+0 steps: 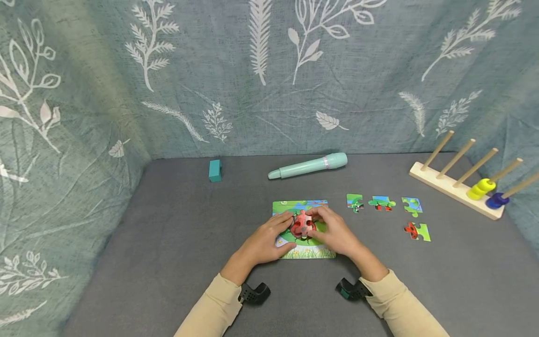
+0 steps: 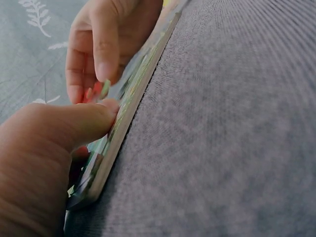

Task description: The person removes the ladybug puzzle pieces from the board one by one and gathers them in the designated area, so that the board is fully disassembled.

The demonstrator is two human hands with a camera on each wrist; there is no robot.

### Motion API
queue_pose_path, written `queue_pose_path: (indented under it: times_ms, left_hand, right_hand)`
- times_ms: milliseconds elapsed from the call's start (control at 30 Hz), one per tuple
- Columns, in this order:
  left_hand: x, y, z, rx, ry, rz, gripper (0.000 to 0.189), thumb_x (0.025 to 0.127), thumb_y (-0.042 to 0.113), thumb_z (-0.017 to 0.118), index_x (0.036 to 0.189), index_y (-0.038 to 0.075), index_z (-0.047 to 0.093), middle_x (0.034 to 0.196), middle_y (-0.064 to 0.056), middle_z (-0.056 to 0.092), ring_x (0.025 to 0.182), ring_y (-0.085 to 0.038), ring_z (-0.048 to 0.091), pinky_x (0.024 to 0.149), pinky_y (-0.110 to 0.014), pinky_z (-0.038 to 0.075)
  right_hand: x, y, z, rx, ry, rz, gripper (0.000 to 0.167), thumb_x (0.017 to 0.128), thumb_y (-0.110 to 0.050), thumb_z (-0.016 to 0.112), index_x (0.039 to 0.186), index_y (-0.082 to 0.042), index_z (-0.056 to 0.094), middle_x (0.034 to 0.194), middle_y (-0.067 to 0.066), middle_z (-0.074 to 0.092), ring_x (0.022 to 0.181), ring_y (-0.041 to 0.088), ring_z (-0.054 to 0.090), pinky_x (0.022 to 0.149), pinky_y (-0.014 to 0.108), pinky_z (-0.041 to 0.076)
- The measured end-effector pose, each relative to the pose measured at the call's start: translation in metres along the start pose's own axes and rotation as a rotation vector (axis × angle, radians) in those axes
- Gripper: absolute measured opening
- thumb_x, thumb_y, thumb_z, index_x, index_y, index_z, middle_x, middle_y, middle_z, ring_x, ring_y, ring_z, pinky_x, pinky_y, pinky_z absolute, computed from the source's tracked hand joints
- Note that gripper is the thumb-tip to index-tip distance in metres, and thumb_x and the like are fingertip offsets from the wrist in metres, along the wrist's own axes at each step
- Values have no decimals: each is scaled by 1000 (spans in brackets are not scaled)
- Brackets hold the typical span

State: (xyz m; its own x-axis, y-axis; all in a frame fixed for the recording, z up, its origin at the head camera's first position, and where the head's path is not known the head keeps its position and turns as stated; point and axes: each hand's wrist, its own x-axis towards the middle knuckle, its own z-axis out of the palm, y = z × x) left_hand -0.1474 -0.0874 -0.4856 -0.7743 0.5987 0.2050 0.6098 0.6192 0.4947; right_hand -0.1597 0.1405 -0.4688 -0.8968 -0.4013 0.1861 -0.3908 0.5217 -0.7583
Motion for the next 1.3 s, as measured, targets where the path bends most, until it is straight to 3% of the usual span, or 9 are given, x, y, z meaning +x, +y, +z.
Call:
queue_pose_path:
  times_ms: [200, 467, 567, 833, 967, 1100, 1233, 1300]
  left_hand:
    - [-1, 0, 1, -18, 2, -10, 64, 88, 32, 67, 139, -2, 46, 148, -15, 41, 139, -30, 35, 117, -44, 31]
    - [-1, 1, 1, -26, 5, -12, 65, 88, 32, 67, 139, -1, 46, 148, -15, 41, 138, -31, 36, 117, -42, 30]
    - [-1, 1, 1, -28, 8, -9, 64, 88, 31, 67, 139, -1, 46, 148, -15, 40, 138, -31, 36, 117, -42, 30]
    - [0, 1, 0, -39, 1, -14, 64, 88, 31, 67, 140, -1, 45, 148, -15, 40, 138, -32, 35, 117, -42, 31]
    - [0, 1, -1, -40, -5, -22, 64, 88, 31, 67, 140, -1, 45, 149, -15, 39, 138, -33, 35, 116, -44, 32]
    - [0, 0, -1, -39, -5, -24, 64, 88, 31, 67, 140, 0, 45, 149, -14, 39, 138, -33, 35, 115, -44, 33]
    - [1, 0, -1, -43, -1, -17, 64, 88, 30, 67, 140, -1, 45, 149, -15, 39, 138, -33, 35, 115, -44, 34]
    - [1, 1, -2, -44, -3, -16, 64, 88, 30, 67, 140, 0, 45, 149, -15, 39, 138, -32, 35, 116, -44, 33]
  right_hand:
    - [-6, 4, -21, -7, 1, 68, 42, 82, -11, 74, 121, -7, 59, 113, 8, 59, 100, 25, 58, 86, 41, 51]
    - [-30, 26, -67, -32, 85, 147, 45, 83, -7, 72, 125, -3, 55, 120, 15, 57, 107, 30, 55, 89, 45, 49]
    - [-42, 35, -84, -62, 107, 174, 46, 85, -10, 71, 127, -4, 54, 121, 15, 58, 107, 28, 54, 88, 40, 49]
    - [-72, 63, -119, -114, 140, 151, 44, 85, -8, 71, 124, 2, 55, 117, 18, 59, 97, -14, 44, 82, 9, 43]
    - [-83, 73, -130, -155, 129, 147, 41, 83, -9, 73, 120, 1, 58, 114, 18, 60, 96, -18, 41, 79, 6, 41]
    - [-88, 77, -134, -236, 109, 136, 40, 80, -12, 76, 117, -3, 62, 117, 18, 60, 105, 0, 48, 83, 15, 39]
    - [-89, 77, -136, -283, 87, 118, 40, 80, -12, 76, 116, -5, 62, 120, 20, 57, 112, 33, 48, 87, 37, 39]
    - [-90, 78, -135, -289, 85, 104, 40, 80, -11, 75, 116, -4, 62, 121, 21, 57, 113, 37, 47, 86, 43, 38]
